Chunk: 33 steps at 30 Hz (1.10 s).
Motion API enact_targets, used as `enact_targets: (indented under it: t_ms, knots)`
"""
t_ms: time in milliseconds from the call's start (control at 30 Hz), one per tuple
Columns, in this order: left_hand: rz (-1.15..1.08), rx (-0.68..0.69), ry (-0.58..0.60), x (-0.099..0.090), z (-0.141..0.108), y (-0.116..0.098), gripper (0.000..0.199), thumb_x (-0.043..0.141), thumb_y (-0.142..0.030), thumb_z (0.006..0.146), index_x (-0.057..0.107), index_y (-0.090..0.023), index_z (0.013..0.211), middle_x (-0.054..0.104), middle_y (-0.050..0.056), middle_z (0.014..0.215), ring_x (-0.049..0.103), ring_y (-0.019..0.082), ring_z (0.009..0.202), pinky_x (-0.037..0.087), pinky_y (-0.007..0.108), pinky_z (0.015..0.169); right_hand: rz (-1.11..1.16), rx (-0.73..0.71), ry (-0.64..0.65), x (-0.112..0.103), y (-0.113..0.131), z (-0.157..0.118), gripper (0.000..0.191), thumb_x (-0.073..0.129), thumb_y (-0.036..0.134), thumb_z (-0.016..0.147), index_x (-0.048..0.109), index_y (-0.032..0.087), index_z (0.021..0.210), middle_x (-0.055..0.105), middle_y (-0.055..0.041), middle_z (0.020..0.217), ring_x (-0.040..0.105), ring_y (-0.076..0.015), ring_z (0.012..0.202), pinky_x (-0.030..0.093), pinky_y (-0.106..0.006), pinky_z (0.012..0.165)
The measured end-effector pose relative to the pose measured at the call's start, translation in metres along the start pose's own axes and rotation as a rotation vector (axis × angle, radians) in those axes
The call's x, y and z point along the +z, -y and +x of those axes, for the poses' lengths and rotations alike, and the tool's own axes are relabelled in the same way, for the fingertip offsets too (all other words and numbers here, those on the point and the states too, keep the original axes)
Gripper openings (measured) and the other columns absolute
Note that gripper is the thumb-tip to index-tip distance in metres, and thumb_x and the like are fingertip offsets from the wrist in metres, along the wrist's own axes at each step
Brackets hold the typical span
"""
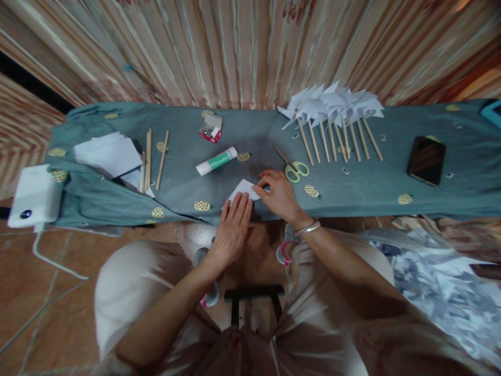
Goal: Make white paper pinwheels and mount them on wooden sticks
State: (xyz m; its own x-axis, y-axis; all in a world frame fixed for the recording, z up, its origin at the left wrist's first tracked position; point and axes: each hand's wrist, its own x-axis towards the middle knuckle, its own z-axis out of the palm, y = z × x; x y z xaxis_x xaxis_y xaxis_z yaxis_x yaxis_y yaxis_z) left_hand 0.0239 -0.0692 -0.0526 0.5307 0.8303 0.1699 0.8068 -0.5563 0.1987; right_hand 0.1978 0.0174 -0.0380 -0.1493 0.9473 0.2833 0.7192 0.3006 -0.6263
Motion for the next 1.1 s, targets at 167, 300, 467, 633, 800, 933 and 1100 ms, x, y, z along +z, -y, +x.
enact_targets:
  t_ms: [167, 300, 467, 633, 800, 933, 1100]
  knots:
    - [-0.018, -0.010, 0.016, -0.001, 0.001, 0.000, 0.067, 0.044, -0.020, 0.096, 0.019, -0.007, 0.157, 0.027, 0.023, 0.162, 0.014, 0.032, 0.154, 0.022, 0.057, 0.122, -0.009, 0.011, 0.011, 0.000, 0.001, 0.001, 0.014, 0.067, 0.023, 0.083, 0.066, 0.022, 0.070, 0.072, -0.0104, 0.108, 0.063, -0.0278, 0.104, 0.047, -0.047, 0.099]
    - [-0.023, -0.008, 0.021, -0.002, 0.000, 0.000, 0.066, 0.044, -0.020, 0.096, 0.020, -0.006, 0.156, 0.028, 0.024, 0.161, 0.015, 0.032, 0.154, 0.022, 0.057, 0.122, -0.015, 0.019, 0.045, 0.000, 0.000, 0.000, 0.012, 0.064, 0.023, 0.085, 0.067, 0.021, 0.073, 0.070, -0.0117, 0.111, 0.062, -0.0288, 0.106, 0.044, -0.047, 0.101]
    - [-0.028, -0.012, 0.025, -0.003, 0.001, -0.001, 0.064, 0.044, -0.020, 0.096, 0.022, -0.008, 0.155, 0.030, 0.022, 0.161, 0.017, 0.032, 0.153, 0.023, 0.057, 0.122, -0.043, -0.019, 0.013, 0.001, 0.001, -0.001, 0.009, 0.063, 0.022, 0.086, 0.066, 0.022, 0.077, 0.070, -0.0107, 0.105, 0.062, -0.0286, 0.101, 0.046, -0.046, 0.098]
    - [0.000, -0.013, 0.036, -0.003, 0.002, -0.001, 0.061, 0.044, -0.021, 0.096, 0.027, -0.004, 0.153, 0.032, 0.023, 0.160, 0.019, 0.032, 0.153, 0.023, 0.055, 0.122, -0.081, -0.062, 0.022, -0.002, 0.004, -0.007, 0.012, 0.064, 0.028, 0.088, 0.068, 0.019, 0.093, 0.071, -0.0126, 0.107, 0.061, -0.0290, 0.101, 0.048, -0.045, 0.097]
    - [0.008, -0.013, 0.054, -0.004, 0.002, -0.001, 0.063, 0.046, -0.023, 0.095, 0.028, -0.002, 0.152, 0.032, 0.024, 0.160, 0.019, 0.033, 0.153, 0.023, 0.056, 0.122, -0.105, -0.099, 0.033, -0.004, 0.007, -0.019, 0.029, 0.058, 0.034, 0.093, 0.065, 0.016, 0.114, 0.066, -0.0160, 0.125, 0.056, -0.0327, 0.115, 0.043, -0.049, 0.104]
    - [0.001, -0.016, 0.051, -0.003, 0.001, -0.001, 0.065, 0.047, -0.023, 0.095, 0.026, -0.006, 0.154, 0.031, 0.023, 0.160, 0.019, 0.033, 0.153, 0.023, 0.056, 0.122, -0.126, -0.092, 0.063, -0.002, 0.006, -0.025, 0.035, 0.052, 0.035, 0.095, 0.062, 0.013, 0.121, 0.062, -0.0193, 0.133, 0.052, -0.0354, 0.120, 0.041, -0.053, 0.105]
    - [0.011, -0.005, 0.041, -0.002, 0.001, -0.001, 0.065, 0.048, -0.023, 0.094, 0.027, -0.004, 0.153, 0.031, 0.023, 0.160, 0.020, 0.034, 0.153, 0.023, 0.056, 0.122, -0.188, -0.105, 0.068, -0.001, 0.004, -0.028, 0.036, 0.050, 0.036, 0.097, 0.062, 0.015, 0.124, 0.060, -0.0177, 0.136, 0.053, -0.0338, 0.122, 0.041, -0.051, 0.105]
